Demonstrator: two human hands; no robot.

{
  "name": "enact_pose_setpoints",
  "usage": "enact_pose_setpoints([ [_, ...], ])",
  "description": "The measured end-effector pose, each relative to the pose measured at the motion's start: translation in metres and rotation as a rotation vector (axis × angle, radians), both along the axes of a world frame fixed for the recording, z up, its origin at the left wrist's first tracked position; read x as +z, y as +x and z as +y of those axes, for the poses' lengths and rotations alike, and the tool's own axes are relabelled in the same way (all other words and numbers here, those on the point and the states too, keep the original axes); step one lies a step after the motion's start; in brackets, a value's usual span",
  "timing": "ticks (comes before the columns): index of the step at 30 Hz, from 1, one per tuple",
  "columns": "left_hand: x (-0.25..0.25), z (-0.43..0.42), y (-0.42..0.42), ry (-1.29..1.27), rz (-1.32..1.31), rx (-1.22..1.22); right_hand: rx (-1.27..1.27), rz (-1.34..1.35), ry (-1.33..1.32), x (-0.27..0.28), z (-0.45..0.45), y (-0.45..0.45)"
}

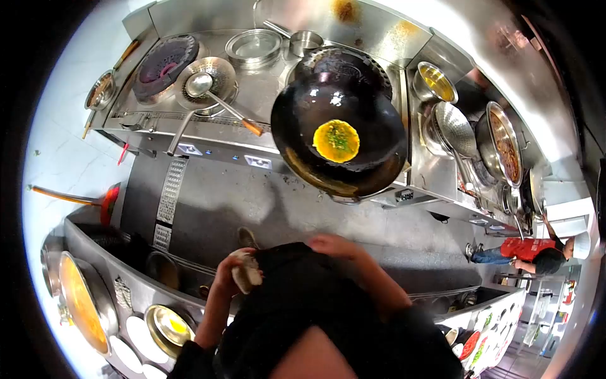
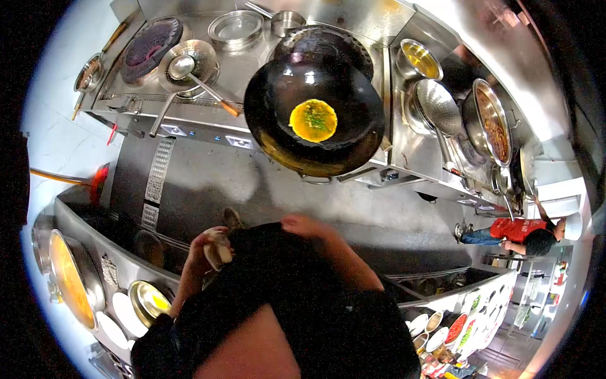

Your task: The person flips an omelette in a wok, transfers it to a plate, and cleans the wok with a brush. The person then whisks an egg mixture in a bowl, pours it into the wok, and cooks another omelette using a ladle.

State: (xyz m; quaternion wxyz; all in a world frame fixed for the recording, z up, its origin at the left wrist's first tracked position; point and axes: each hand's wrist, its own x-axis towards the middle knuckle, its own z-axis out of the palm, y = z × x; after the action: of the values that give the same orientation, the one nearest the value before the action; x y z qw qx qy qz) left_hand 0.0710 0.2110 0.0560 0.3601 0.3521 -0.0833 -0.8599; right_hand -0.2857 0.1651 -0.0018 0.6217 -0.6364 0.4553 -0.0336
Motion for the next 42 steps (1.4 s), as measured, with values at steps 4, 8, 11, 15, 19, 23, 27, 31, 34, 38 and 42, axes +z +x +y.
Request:
enact_pose_setpoints([
  [4, -0.007, -0.014, -0.069, 0.022, 0.044, -0.241, -1.003, -0.437, 0.598, -0.043, 0.099, -0.164],
  [8, -0.024, -0.037, -0.100, 0.084, -0.165, -0.323, -1.053, -0.123, 0.405, -0.086, 0.170, -0.150],
  [11, -0.072, -0.096, -0.101, 0.225, -0.309, -0.012, -0.909, -0.123, 0.269, -0.211, 0.206, -0.152],
  [15, -0.085, -0.226, -0.071, 0.035, -0.097, 0.442, -0.867, -0.030, 0.406, -0.203, 0.205, -0.153],
  [19, -0.105, -0.344, -0.046, -0.031, 0.012, 0.389, -0.999, -0.085, 0.597, -0.207, 0.197, -0.188],
  [23, -0.134, -0.430, -0.066, -0.002, -0.055, 0.460, -1.131, -0.211, 0.812, -0.258, 0.183, -0.250],
  [27, -0.117, -0.454, -0.073, 0.014, -0.090, 0.663, -0.074, 0.448, -0.102, -0.102, 0.122, -0.206],
  [31, -0.071, -0.441, -0.033, -0.169, 0.152, 0.689, -0.257, 0.523, 0.236, -0.011, 0.075, -0.160],
  [34, -0.029, -0.400, 0.032, -0.199, 0.755, 0.613, -0.077, 0.555, 0.336, 0.106, 0.005, -0.101],
  [38, 0.014, -0.352, 0.016, -0.436, 0.543, 0.411, -0.407, -0.015, 0.541, 0.124, -0.027, -0.117],
  [42, 0.060, -0.300, -0.057, -0.455, 0.152, 0.249, -0.277, 0.049, -0.099, 0.214, -0.131, -0.021],
])
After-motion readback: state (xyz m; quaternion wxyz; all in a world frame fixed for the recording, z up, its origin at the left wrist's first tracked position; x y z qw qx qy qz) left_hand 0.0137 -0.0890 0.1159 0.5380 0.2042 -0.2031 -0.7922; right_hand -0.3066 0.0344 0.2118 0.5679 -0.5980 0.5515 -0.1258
